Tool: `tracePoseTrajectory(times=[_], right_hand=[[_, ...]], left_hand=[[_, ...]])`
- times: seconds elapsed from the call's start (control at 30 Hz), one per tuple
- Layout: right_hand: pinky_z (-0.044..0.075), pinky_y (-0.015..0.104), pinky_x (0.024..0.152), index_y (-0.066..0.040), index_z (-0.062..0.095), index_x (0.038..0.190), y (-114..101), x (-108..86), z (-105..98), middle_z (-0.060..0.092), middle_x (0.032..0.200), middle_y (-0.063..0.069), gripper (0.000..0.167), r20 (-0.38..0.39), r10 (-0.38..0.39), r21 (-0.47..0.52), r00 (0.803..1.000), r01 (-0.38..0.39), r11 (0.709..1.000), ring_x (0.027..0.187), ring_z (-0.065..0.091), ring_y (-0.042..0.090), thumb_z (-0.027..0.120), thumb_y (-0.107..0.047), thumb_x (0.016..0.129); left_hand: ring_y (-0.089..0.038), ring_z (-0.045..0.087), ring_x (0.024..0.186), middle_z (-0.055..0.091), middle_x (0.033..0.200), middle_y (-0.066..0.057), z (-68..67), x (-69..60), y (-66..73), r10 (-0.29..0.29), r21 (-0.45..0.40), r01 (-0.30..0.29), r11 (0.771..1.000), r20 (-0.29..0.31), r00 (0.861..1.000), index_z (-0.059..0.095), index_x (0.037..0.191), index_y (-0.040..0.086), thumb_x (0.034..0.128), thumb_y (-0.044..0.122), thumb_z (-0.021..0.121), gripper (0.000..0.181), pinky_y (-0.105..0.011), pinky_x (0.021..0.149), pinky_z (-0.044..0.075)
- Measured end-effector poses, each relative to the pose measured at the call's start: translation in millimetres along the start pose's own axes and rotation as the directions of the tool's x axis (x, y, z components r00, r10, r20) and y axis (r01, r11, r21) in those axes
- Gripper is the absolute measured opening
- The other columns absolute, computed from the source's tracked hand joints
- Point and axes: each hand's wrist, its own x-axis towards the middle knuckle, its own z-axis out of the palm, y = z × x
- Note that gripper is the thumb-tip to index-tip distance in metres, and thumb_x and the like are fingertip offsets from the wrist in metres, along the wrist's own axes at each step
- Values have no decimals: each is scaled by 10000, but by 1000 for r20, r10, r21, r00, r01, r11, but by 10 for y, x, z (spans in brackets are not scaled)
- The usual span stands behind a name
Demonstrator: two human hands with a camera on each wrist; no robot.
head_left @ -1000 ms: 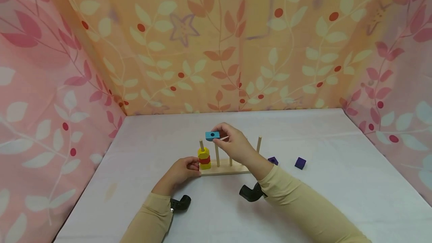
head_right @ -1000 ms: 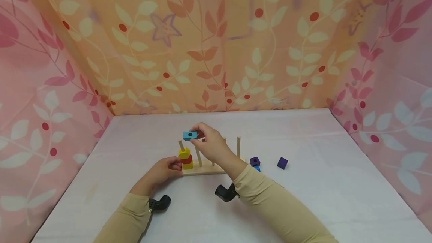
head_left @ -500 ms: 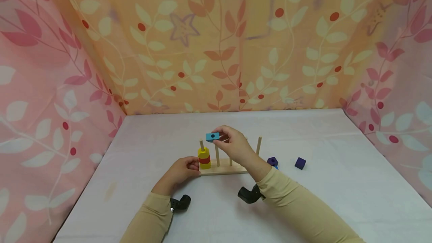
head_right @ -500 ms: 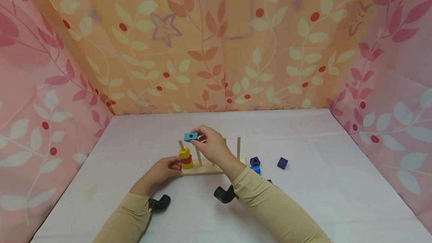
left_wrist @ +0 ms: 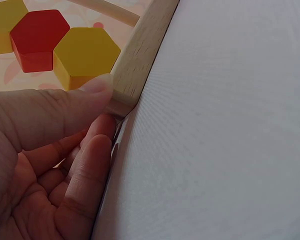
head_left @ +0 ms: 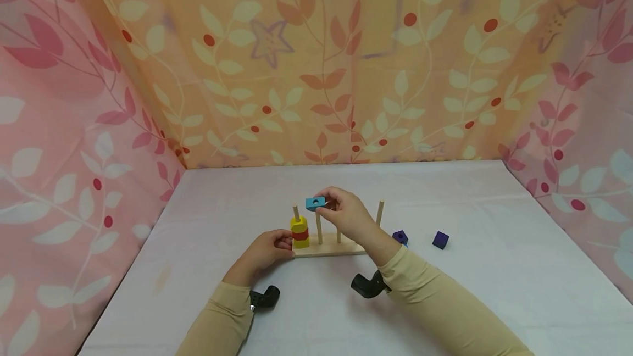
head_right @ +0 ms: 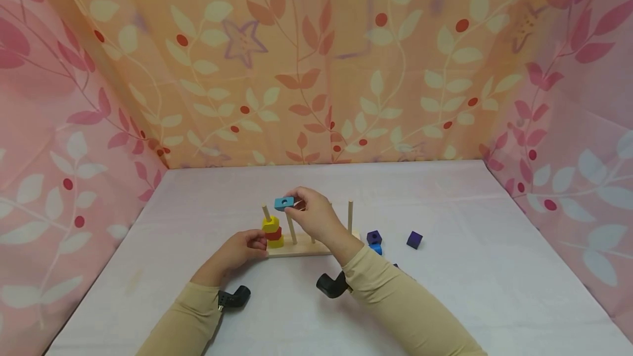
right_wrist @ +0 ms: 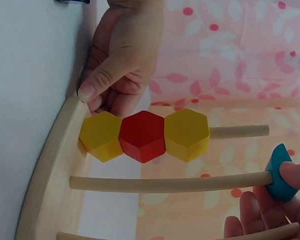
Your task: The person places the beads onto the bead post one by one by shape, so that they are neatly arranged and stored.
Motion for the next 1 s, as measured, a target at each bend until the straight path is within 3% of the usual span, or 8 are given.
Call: tracePoseTrajectory(times=[0.3,0.67,1.0], right_hand=[[479,283,758,-94,414,1226,125,-23,80,592,976,74,468,-59,54,162,997,-44,986,839,544,185,657,-48,829],[473,302,828,-36,538,1040,277,-96,195,562,969,80,242,-66,141,255,988,-120,959,873,553,173,653,-31,826],[454,345,820,-24,577,1018,558,-87,320,585,952,81,235,-88,181,192,980,-161,968,871,549,191,676,-47,807]], left_hand=[[-161,546,834,595,919,-24,9,7,10,-16,-2,16,1000,-8,1000,589,1142,86,734,127,759,444,-269,754,481],[-151,542,822,593,917,-22,17,16,15,-13,2,13,1000,-16,1000,598,1128,86,734,116,757,426,-268,739,475],[-146,549,817,599,904,-15,17,-14,56,-20,3,20,1000,-31,999,596,1127,69,736,86,750,421,-272,740,478]])
